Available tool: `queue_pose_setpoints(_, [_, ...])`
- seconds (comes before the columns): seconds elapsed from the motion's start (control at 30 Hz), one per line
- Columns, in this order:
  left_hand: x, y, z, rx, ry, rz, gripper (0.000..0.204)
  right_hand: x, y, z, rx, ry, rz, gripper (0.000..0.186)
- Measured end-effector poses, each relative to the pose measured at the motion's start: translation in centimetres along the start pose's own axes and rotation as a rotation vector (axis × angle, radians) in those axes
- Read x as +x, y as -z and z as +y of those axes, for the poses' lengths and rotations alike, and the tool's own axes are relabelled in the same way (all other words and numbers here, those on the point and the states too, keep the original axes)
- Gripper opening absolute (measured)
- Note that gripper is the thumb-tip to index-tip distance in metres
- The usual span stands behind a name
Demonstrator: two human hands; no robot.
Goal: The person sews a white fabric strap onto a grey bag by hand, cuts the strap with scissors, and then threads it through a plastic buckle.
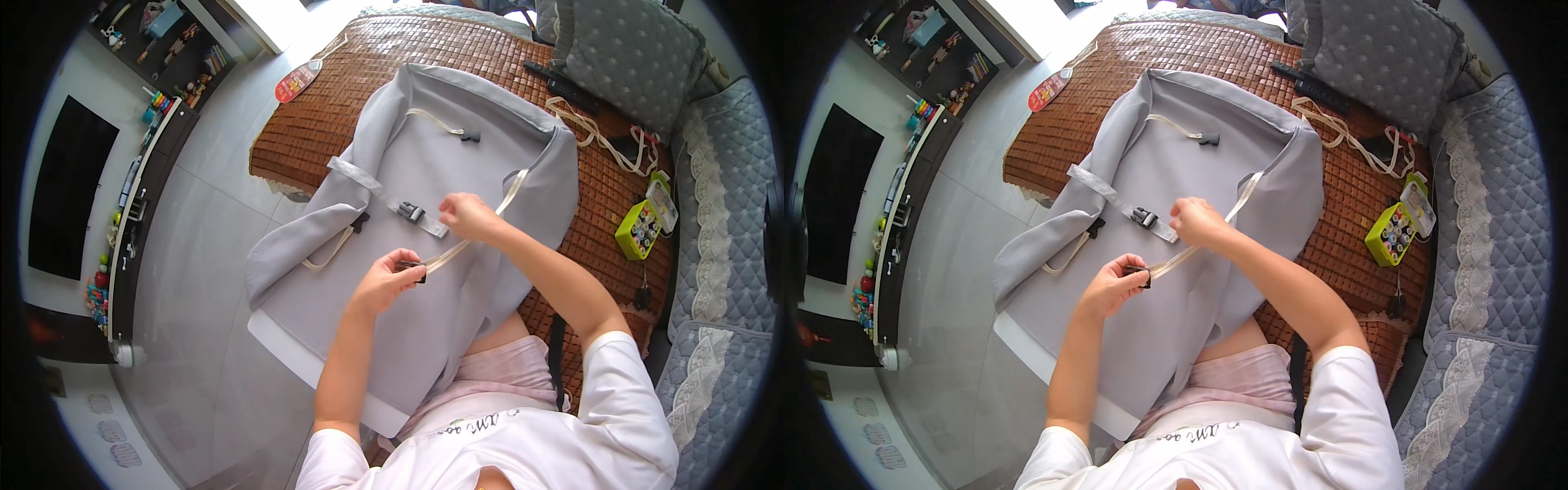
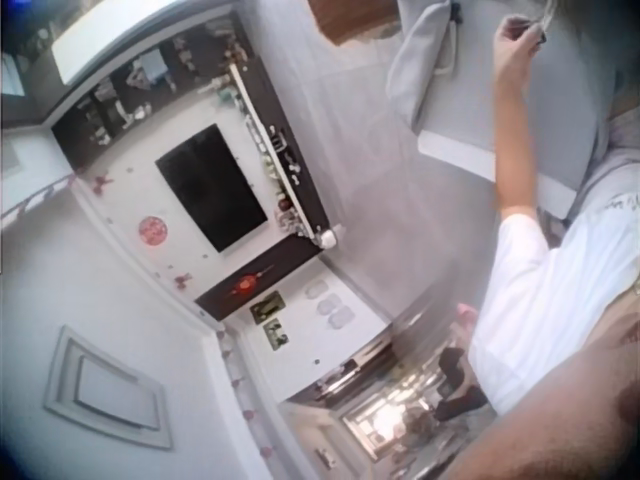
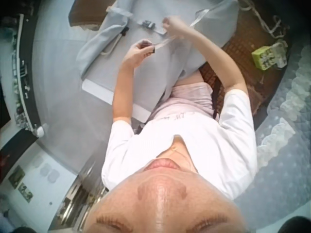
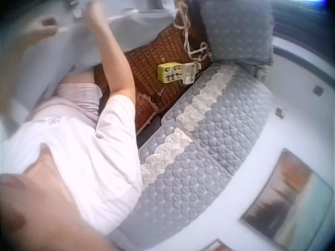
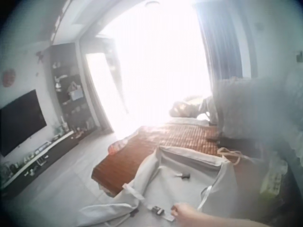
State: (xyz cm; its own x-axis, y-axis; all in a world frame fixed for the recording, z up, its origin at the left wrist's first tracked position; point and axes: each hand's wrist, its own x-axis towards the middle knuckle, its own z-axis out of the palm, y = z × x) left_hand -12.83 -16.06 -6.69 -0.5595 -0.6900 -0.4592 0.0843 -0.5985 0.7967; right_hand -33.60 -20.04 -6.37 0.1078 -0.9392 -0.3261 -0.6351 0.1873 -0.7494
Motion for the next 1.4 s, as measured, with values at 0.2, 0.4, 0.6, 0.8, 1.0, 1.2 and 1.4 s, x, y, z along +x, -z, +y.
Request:
queue_pose_setpoints(0.2, [0.9,-0.1,1.8,0.275,-0.139,0.316,0.029,3.4,-3.5,-2.1,-0.311,0.237,0.186,0.049])
queue_pose_setpoints(0.4, [2.8,-0.1,4.7,0.789,-0.442,0.552,0.045,1.7,0.4,-4.5,0.050,0.479,0.250,0.032])
queue_pose_setpoints(0.6, [4.5,2.2,8.1,0.539,-0.634,0.597,0.019,1.8,3.6,-11.9,0.131,0.777,0.417,0.034])
queue_pose_setpoints(0.8, [2.7,3.1,9.6,0.582,-0.729,0.735,0.016,3.9,4.4,-12.8,0.225,0.596,0.217,0.033])
queue_pose_setpoints(1.0, [2.8,4.0,6.8,0.603,-0.540,0.822,0.016,6.5,8.3,-10.8,0.762,0.439,0.092,0.014])
queue_pose_setpoints(1.2, [2.7,3.1,6.7,0.489,-0.528,0.707,0.015,6.3,5.9,-10.6,0.364,0.396,-0.080,0.028])
queue_pose_setpoints(1.4, [2.2,2.0,5.0,0.846,-0.782,0.766,0.010,6.5,2.5,-9.4,0.266,0.036,-0.438,0.049])
